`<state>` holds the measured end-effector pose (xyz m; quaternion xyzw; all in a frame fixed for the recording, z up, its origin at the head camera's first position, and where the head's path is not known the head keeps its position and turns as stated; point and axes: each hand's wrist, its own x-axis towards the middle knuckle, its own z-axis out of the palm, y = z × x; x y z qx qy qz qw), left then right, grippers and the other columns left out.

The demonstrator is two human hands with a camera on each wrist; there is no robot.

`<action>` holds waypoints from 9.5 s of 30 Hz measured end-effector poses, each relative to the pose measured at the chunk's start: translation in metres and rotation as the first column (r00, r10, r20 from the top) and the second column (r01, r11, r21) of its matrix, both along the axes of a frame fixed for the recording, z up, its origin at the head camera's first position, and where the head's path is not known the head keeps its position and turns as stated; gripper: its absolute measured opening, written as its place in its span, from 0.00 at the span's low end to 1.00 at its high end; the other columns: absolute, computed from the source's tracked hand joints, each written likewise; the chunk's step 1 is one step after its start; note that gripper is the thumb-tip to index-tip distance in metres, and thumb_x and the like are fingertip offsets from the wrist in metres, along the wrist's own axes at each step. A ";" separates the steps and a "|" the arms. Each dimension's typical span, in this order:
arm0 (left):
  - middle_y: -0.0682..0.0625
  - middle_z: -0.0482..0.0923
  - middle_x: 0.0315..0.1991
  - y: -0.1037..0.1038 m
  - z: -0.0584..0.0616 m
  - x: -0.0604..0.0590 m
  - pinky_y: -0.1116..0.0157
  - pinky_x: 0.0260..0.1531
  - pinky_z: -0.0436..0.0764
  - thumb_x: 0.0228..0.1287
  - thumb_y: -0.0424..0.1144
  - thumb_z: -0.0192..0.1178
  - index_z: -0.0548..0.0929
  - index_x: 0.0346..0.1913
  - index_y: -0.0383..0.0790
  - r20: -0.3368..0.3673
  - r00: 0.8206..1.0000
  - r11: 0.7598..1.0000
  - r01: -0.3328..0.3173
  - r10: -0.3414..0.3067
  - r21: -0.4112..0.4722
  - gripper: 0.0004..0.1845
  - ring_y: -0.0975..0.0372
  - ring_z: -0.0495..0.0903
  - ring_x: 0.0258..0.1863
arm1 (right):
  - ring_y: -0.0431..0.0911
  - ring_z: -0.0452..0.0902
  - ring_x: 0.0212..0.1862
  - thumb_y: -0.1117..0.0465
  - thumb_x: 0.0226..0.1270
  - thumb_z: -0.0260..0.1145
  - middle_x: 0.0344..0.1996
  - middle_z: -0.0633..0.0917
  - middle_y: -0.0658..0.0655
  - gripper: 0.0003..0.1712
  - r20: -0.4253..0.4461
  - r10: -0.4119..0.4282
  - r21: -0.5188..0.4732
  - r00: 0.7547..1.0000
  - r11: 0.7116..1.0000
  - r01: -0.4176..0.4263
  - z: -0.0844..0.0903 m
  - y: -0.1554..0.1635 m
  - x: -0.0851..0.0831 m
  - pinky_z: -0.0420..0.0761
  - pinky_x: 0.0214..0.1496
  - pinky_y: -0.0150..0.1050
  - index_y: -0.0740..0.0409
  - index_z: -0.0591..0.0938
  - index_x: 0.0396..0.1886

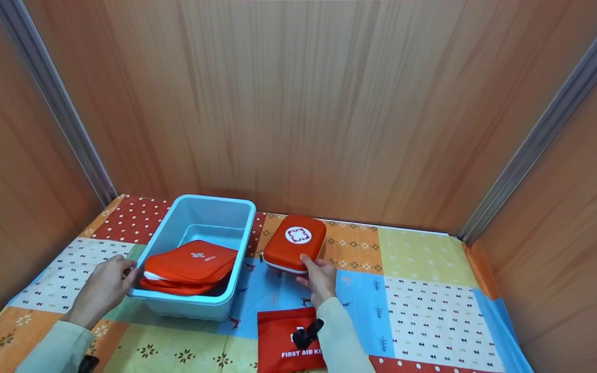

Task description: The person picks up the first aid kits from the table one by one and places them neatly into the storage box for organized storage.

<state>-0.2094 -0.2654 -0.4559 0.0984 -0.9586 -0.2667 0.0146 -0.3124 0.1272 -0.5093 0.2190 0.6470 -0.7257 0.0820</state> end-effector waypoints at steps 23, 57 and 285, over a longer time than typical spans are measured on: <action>0.41 0.73 0.35 0.000 0.001 0.000 0.65 0.26 0.74 0.66 0.35 0.62 0.79 0.51 0.24 -0.007 1.000 1.000 -0.004 0.004 0.013 0.17 0.56 0.74 0.33 | 0.50 0.83 0.39 0.48 0.58 0.74 0.52 0.79 0.65 0.36 -0.145 0.109 -0.024 0.983 0.993 -0.113 0.071 -0.049 0.027 0.84 0.38 0.37 0.62 0.70 0.59; 0.41 0.73 0.36 0.001 0.001 0.000 0.65 0.27 0.73 0.67 0.35 0.60 0.77 0.54 0.23 0.006 1.000 1.000 -0.016 0.015 0.011 0.19 0.55 0.75 0.35 | 0.45 0.83 0.24 0.47 0.58 0.73 0.33 0.85 0.60 0.36 -0.160 0.397 0.141 0.904 0.915 -0.377 0.076 -0.120 0.080 0.83 0.30 0.35 0.63 0.66 0.54; 0.41 0.73 0.37 0.000 -0.002 0.004 0.65 0.26 0.73 0.69 0.36 0.59 0.78 0.52 0.25 -0.005 1.000 0.997 -0.006 0.006 0.072 0.17 0.56 0.76 0.35 | 0.51 0.88 0.40 0.60 0.66 0.68 0.45 0.85 0.63 0.17 -0.203 0.379 0.065 0.903 0.925 -0.373 0.068 -0.094 0.047 0.85 0.42 0.42 0.65 0.81 0.50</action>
